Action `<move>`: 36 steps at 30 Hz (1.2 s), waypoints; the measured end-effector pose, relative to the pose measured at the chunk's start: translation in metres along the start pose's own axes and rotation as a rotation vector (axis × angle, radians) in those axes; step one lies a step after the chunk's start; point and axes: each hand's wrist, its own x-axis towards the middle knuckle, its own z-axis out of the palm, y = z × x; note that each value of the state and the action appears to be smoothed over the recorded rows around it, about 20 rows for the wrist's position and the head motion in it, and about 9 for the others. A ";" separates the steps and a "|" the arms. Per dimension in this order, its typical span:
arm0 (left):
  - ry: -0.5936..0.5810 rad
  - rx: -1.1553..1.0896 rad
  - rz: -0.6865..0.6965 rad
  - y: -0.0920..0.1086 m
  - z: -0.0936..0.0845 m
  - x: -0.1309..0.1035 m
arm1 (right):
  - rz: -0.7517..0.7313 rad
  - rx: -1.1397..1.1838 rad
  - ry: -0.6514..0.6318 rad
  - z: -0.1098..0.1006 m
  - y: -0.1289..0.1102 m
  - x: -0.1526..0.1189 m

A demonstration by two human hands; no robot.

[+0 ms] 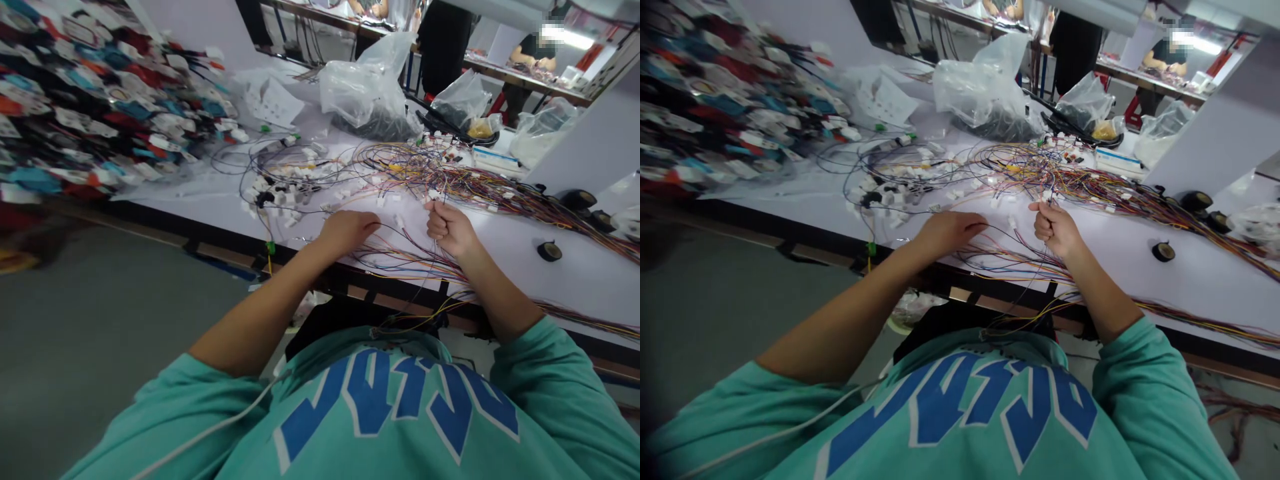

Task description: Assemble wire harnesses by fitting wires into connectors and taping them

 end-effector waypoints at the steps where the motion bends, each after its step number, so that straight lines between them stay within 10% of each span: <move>1: 0.002 0.000 -0.029 -0.005 -0.003 0.001 | -0.007 -0.016 0.001 0.000 0.000 0.000; 17: 0.218 -0.192 -0.102 -0.079 -0.034 0.005 | -0.292 -0.958 -0.143 0.004 0.040 0.002; 22: 0.254 -0.208 -0.146 -0.078 -0.034 0.005 | -0.239 -0.964 -0.196 0.008 0.042 0.002; 28: 0.519 -0.319 -0.250 -0.056 -0.016 -0.008 | -0.075 -0.436 0.064 0.013 0.035 0.006; 36: 0.023 -0.154 0.326 -0.001 0.016 -0.007 | 0.038 -0.011 0.110 0.007 0.017 0.005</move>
